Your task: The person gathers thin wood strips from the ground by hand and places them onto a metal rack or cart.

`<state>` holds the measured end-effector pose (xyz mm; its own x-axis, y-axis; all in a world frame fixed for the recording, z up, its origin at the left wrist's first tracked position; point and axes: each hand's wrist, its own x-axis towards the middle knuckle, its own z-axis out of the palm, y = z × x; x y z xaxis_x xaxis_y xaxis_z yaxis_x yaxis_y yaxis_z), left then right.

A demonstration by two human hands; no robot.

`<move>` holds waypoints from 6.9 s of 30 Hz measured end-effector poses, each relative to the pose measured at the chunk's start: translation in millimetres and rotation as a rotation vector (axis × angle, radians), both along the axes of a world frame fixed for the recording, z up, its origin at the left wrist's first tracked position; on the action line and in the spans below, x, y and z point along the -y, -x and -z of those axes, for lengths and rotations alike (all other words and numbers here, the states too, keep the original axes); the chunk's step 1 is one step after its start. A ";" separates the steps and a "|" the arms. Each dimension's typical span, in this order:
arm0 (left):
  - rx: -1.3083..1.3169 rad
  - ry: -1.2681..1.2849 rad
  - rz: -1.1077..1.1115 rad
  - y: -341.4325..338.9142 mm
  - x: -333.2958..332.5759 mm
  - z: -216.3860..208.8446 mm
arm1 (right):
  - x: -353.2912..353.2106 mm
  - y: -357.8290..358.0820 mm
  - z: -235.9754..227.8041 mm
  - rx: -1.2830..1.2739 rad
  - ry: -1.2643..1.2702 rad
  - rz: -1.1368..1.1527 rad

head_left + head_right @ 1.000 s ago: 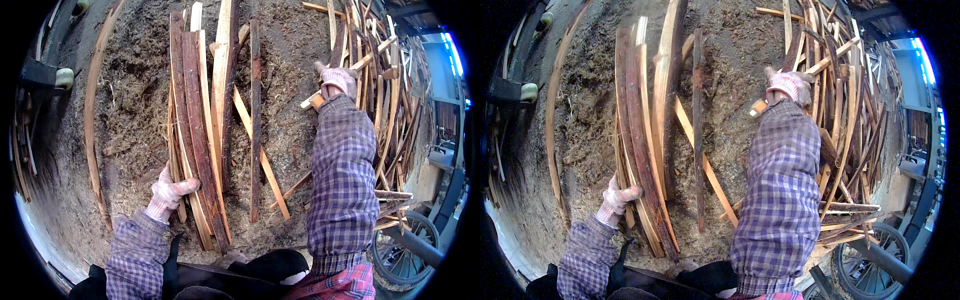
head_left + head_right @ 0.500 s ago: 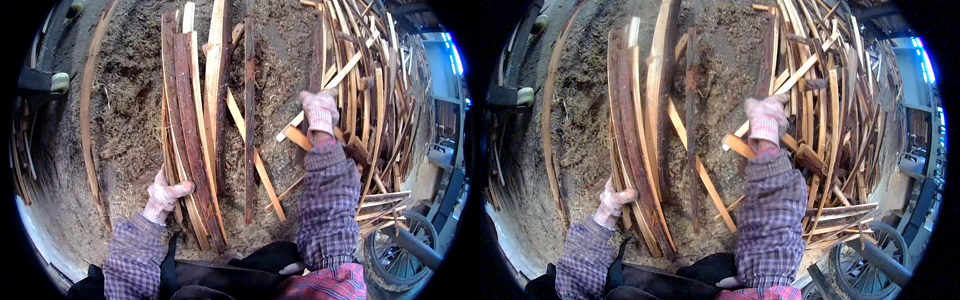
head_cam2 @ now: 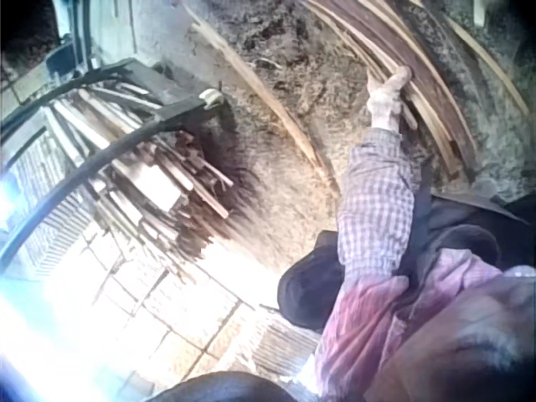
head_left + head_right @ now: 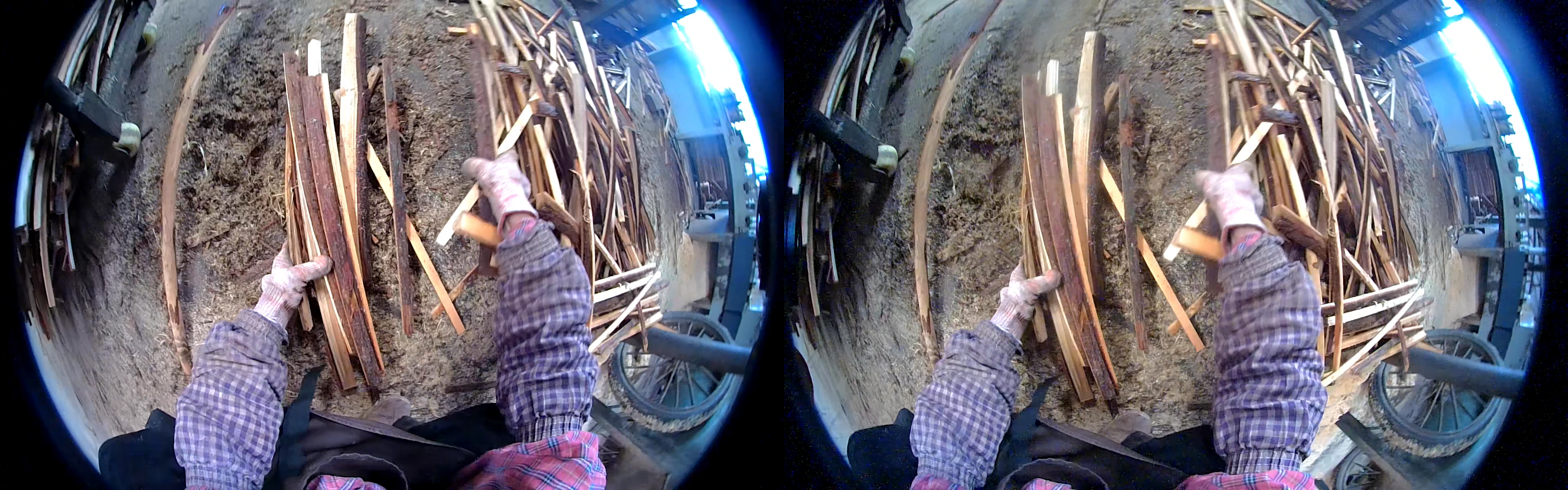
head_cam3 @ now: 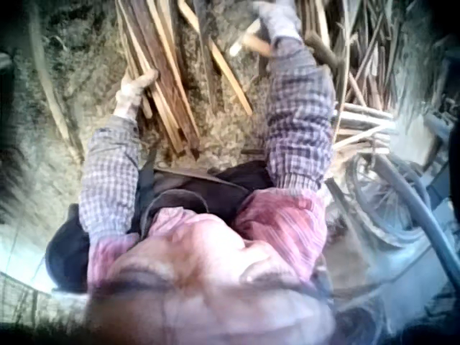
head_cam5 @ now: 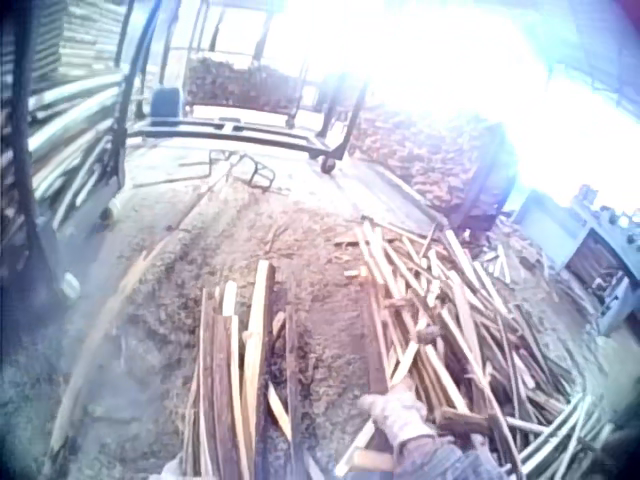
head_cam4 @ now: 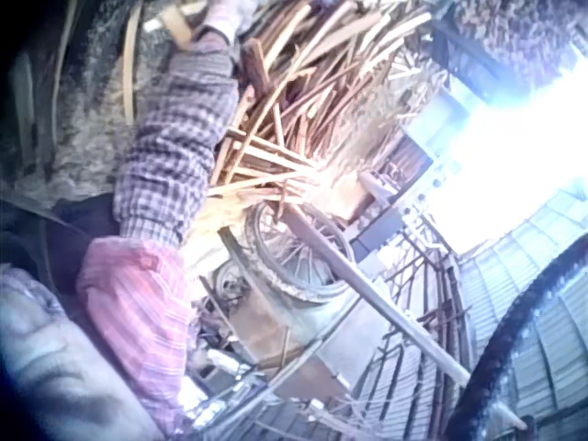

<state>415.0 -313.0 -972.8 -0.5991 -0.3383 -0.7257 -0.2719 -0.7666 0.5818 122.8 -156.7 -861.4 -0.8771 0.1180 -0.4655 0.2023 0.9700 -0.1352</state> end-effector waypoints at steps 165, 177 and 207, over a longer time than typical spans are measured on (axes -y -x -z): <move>-0.071 0.208 0.142 17.9 -64.4 -31.6 | -301.5 -420.8 -29.8 -0.010 -0.192 0.593; -0.140 0.128 0.153 20.0 -63.5 -23.2 | -347.5 -446.6 -31.0 -0.195 -0.133 0.535; -0.120 0.017 0.137 21.3 -62.7 -7.1 | -328.9 -482.7 -24.7 -0.365 -0.043 0.758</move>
<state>393.7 -250.3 -965.7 -0.7224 -0.2595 -0.6409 -0.3005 -0.7170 0.6290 605.5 172.2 -836.8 -0.6477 0.7471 -0.1495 0.7517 0.5946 -0.2852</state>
